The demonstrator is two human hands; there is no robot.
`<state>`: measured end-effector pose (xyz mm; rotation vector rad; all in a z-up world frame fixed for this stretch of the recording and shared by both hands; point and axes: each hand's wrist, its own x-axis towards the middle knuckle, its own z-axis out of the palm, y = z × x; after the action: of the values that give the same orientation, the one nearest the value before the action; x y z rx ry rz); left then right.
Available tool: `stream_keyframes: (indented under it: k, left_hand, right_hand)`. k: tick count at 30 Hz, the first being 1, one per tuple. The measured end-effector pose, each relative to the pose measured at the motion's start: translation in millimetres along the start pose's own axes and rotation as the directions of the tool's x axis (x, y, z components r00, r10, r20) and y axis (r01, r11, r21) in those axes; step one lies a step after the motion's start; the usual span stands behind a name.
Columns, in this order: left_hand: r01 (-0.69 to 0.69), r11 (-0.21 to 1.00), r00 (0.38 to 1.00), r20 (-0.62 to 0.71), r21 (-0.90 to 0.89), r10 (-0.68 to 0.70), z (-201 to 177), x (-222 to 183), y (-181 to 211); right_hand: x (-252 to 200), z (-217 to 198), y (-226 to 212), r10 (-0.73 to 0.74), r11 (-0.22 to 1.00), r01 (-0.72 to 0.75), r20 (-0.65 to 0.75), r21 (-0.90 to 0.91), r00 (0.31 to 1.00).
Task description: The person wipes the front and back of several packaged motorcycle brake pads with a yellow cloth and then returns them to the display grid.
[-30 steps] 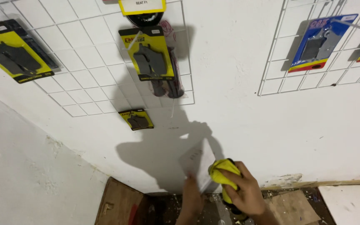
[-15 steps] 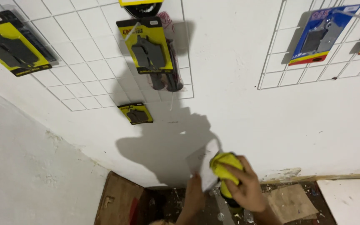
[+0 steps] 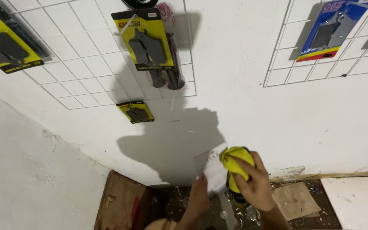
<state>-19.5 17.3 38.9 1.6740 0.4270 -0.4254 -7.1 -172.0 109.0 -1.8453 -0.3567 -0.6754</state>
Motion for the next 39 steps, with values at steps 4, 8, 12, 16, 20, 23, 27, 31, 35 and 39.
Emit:
stream_keyframes:
  k: [4, 8, 12, 16, 20, 23, 27, 31, 35, 39]
  left_hand:
    - [-0.16, 0.984, 0.986, -0.058, -0.085, 0.155, 10.9, 39.0, -41.1]
    - [-0.12, 0.829, 0.993, -0.068, -0.546, 0.098, 1.8, 21.7, 17.6]
    - [-0.156, 0.871, 0.956, 0.152, -0.466, 0.252, 9.5, 22.5, 6.4]
    - [-0.786, 0.595, 0.618, 0.198, 0.166, 0.761, 27.8, 80.6, -63.4]
    - [-0.295, 0.868, 0.944, 0.017, -0.399, 0.328, 3.5, 44.0, -10.0]
    - [-0.412, 0.896, 0.906, 0.032, -0.167, 0.423, 5.4, 54.8, -18.3]
    - [-0.5, 0.807, 0.825, 0.11, -0.314, 0.554, 22.1, 21.7, 6.4]
    - [-0.868, 0.483, 0.454, 0.217, -0.111, 0.864, 26.7, 15.1, 14.4]
    - [-0.516, 0.832, 0.851, -0.011, -0.205, 0.525, 18.5, 18.8, 8.7]
    - [-0.456, 0.852, 0.866, 0.091, -0.256, 0.491, 35.4, 30.3, -17.3]
  right_hand:
    - [11.1, 3.8, -17.2, -0.079, 0.997, 0.079, -0.022, -0.002, 0.997]
    - [6.2, 6.1, -44.8, -0.1, 0.989, 0.071, 0.228, 0.133, 0.969]
    - [11.2, 21.3, -23.1, -0.135, 0.983, 0.12, 0.104, 0.137, 0.985]
    - [13.4, 19.4, -2.3, -0.139, 0.985, 0.133, -0.042, -0.112, 0.989]
    - [-8.6, 35.5, 4.8, -0.149, 0.987, 0.148, 0.002, 0.064, 0.989]
    - [-6.9, 37.7, 4.8, -0.204, 0.971, 0.202, 0.004, 0.127, 0.979]
    - [20.9, 25.8, 7.7, -0.058, 0.998, 0.06, -0.14, 0.008, 0.988]
    - [13.4, 37.3, 2.4, -0.054, 0.994, 0.064, -0.109, 0.094, 0.993]
    - [-20.2, 47.9, -7.8, -0.126, 0.979, 0.12, 0.023, 0.167, 0.992]
    - [4.7, 42.4, -15.5, -0.126, 0.977, 0.136, -0.071, 0.164, 0.99]
